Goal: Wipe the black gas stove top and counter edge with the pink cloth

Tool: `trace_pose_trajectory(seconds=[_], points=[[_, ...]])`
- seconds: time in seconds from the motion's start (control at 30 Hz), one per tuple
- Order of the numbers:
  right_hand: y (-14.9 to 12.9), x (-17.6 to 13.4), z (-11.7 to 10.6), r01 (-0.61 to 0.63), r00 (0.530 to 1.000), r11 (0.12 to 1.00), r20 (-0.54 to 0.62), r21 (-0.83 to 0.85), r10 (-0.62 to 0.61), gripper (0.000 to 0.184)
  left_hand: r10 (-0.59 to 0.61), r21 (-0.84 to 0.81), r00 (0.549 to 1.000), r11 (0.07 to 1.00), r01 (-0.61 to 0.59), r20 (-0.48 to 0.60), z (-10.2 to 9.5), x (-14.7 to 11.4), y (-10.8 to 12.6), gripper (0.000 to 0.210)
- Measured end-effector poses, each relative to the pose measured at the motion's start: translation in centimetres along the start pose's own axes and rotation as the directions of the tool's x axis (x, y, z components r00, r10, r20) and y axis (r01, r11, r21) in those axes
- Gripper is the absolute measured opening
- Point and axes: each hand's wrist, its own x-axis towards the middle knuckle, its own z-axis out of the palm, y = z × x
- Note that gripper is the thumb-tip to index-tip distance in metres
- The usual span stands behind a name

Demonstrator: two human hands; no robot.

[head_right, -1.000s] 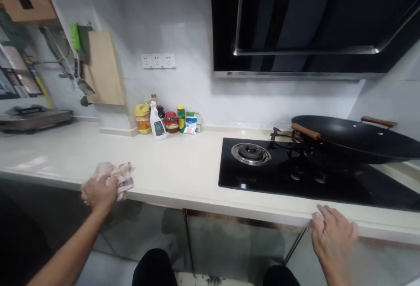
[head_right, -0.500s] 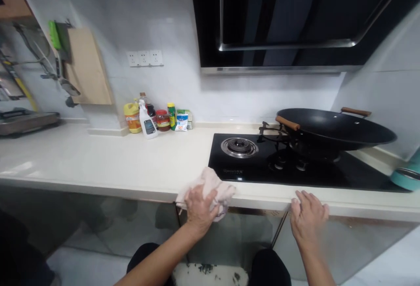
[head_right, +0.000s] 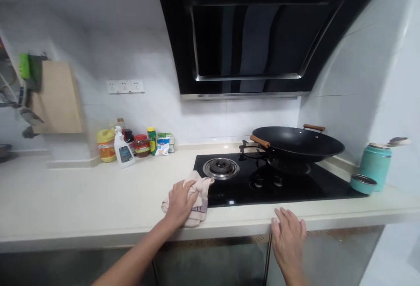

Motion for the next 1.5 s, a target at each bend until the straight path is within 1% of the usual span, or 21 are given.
trace_pose_trajectory(seconds=[0.07, 0.13, 0.23, 0.37, 0.47, 0.53, 0.67, 0.73, 0.8, 0.87, 0.97, 1.03, 1.1, 1.17, 1.23, 1.27, 1.3, 1.37, 1.4, 1.47, 1.5], points=[[-0.1, 0.0, 0.0, 0.001, 1.0, 1.0, 0.008, 0.004, -0.001, 0.047, -0.033, 0.052, 0.981, 0.998, 0.023, 0.193, 0.8, 2.0, -0.3, 0.055], [-0.4, 0.0, 0.2, -0.011, 1.0, 1.0, 0.003, 0.007, 0.011, 0.045, -0.055, 0.099, 0.936, 0.995, 0.021, 0.348, 1.8, 3.5, -0.3, 0.062], [-1.0, 0.0, 0.8, -0.072, 0.997, 0.997, -0.033, 0.012, 0.072, 0.044, -0.06, 0.157, 0.891, 0.988, -0.013, 0.45, 2.9, 5.4, 0.5, 0.07], [-1.3, 0.0, 1.7, -0.12, 0.99, 0.993, -0.066, 0.017, 0.121, 0.044, -0.035, 0.161, 0.865, 0.985, -0.053, 0.5, 4.5, 7.8, 3.3, 0.074], [-1.0, -0.1, 2.1, -0.1, 0.992, 0.995, -0.073, 0.012, 0.1, 0.041, 0.018, 0.115, 0.846, 0.989, -0.093, 0.533, 6.4, 9.1, 6.6, 0.08], [-0.7, -0.2, 2.2, -0.081, 0.994, 0.997, -0.079, 0.002, 0.08, 0.039, 0.069, 0.071, 0.832, 0.989, -0.129, 0.551, 7.8, 9.4, 9.2, 0.084], [-0.4, -0.3, 2.3, -0.047, 0.993, 0.999, -0.108, -0.013, 0.045, 0.038, 0.2, -0.029, 0.801, 0.974, -0.223, 0.564, 9.2, 8.5, 13.6, 0.085], [-0.3, -0.2, 2.3, -0.039, 0.994, 0.999, -0.103, -0.015, 0.037, 0.038, 0.246, -0.063, 0.79, 0.965, -0.256, 0.562, 9.3, 7.5, 14.9, 0.086], [-0.3, -0.2, 2.2, -0.039, 0.996, 0.999, -0.086, -0.016, 0.037, 0.038, 0.288, -0.092, 0.783, 0.954, -0.286, 0.551, 9.2, 6.1, 15.6, 0.084], [-0.4, -0.2, 2.0, -0.048, 0.997, 0.999, -0.064, -0.015, 0.047, 0.038, 0.346, -0.132, 0.78, 0.936, -0.327, 0.522, 9.0, 4.4, 15.8, 0.077], [-0.7, 0.1, 1.4, -0.08, 0.997, 0.997, -0.021, 0.001, 0.08, 0.038, 0.474, -0.192, 0.764, 0.879, -0.436, 0.438, 8.7, 1.9, 15.3, 0.065], [-1.1, 0.5, 0.4, -0.119, 0.993, 0.992, 0.019, 0.043, 0.118, 0.037, 0.549, -0.212, 0.74, 0.835, -0.508, 0.389, 8.6, 0.6, 14.8, 0.06], [-1.7, 1.5, -1.1, -0.177, 0.983, 0.976, 0.071, 0.13, 0.169, 0.035, 0.59, -0.224, 0.72, 0.806, -0.547, 0.366, 8.5, -0.2, 14.2, 0.058], [-2.7, 2.8, -3.1, -0.265, 0.964, 0.941, 0.068, 0.213, 0.256, 0.033, 0.609, -0.234, 0.709, 0.792, -0.564, 0.354, 8.6, -0.5, 13.7, 0.062], [-4.0, 4.2, -5.0, -0.313, 0.945, 0.913, -0.005, 0.261, 0.326, 0.034, 0.624, -0.258, 0.701, 0.781, -0.568, 0.346, 8.5, -0.4, 13.5, 0.075], [-4.9, 4.9, -5.6, -0.307, 0.944, 0.91, -0.028, 0.279, 0.328, 0.034, 0.627, -0.279, 0.698, 0.779, -0.562, 0.345, 8.4, -0.2, 13.5, 0.084], [-5.8, 5.4, -5.9, -0.282, 0.954, 0.912, -0.014, 0.298, 0.3, 0.035, 0.626, -0.305, 0.699, 0.78, -0.547, 0.347, 8.1, 0.0, 13.5, 0.092], [-7.8, 6.1, -5.8, -0.222, 0.973, 0.918, 0.133, 0.329, 0.188, 0.036, 0.6, -0.374, 0.72, 0.794, -0.48, 0.348, 7.4, 0.3, 13.2, 0.102], [-8.9, 6.2, -5.3, -0.206, 0.963, 0.926, 0.236, 0.318, 0.133, 0.037, 0.583, -0.414, 0.736, 0.797, -0.439, 0.343, 7.0, 0.4, 12.8, 0.103], [-10.9, 6.1, -4.2, -0.179, 0.905, 0.959, 0.42, 0.219, 0.073, 0.04, 0.563, -0.482, 0.763, 0.789, -0.381, 0.319, 5.9, 0.4, 11.1, 0.098], [-11.9, 6.0, -3.6, -0.16, 0.871, 0.975, 0.486, 0.152, 0.067, 0.042, 0.566, -0.504, 0.767, 0.778, -0.376, 0.303, 5.4, 0.3, 9.8, 0.091]])
